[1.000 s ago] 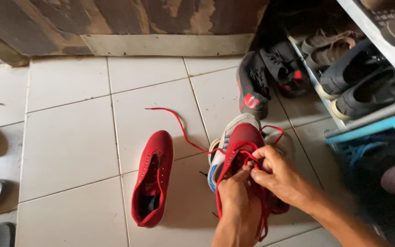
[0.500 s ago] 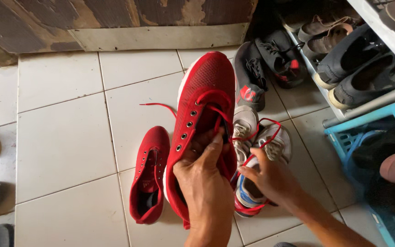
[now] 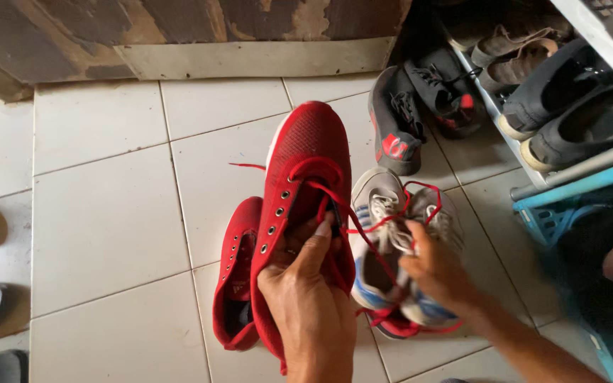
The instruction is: The person removes the red laces from a red sneaker and then re-laces it by threading the laces through the eyelets and tying a knot. The activity is performed by hand on a tiled floor near a shoe rack.
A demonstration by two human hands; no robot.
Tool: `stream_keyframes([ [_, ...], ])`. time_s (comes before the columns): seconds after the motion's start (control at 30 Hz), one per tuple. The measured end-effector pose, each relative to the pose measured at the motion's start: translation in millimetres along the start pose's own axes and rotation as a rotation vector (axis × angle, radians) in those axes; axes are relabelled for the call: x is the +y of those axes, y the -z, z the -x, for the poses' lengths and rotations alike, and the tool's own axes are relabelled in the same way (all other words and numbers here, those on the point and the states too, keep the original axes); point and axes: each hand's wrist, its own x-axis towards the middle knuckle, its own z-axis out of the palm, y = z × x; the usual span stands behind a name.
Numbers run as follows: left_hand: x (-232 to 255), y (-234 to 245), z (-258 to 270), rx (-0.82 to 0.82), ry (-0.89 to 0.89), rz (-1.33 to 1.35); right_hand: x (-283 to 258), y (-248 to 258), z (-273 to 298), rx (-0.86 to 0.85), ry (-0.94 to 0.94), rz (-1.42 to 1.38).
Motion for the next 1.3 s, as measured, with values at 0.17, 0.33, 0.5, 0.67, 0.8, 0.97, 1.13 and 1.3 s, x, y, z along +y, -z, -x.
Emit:
stream_keyframes([
  [0.17, 20, 2, 0, -0.014, -0.017, 0.009, -12, 75, -17, -0.403, 0.028, 0.209],
  [0.33, 39, -5, 14, -0.030, 0.010, 0.055, -43, 146, -29, -0.680, -0.164, 0.148],
  [0.5, 33, -1, 21, -0.120, -0.019, 0.040, -39, 166, -20, -0.766, 0.025, 0.632],
  [0.67, 4, 0, 11, -0.113, 0.004, 0.005, -13, 67, -34, -0.593, 0.619, 0.711],
  [0.8, -25, 8, 6, -0.045, 0.103, -0.021, 24, 40, -31, -0.418, 0.461, 0.481],
  [0.97, -56, 15, 9, -0.048, 0.161, 0.014, 41, 68, -18, -0.172, 0.560, 0.075],
  [1.13, -82, 3, 29, -0.084, 0.330, 0.084, 29, 106, -3, -0.125, -0.661, -0.834],
  [1.3, -77, 3, 30, -0.050, 0.376, 0.044, 33, 119, 12, 0.014, -0.690, -0.935],
])
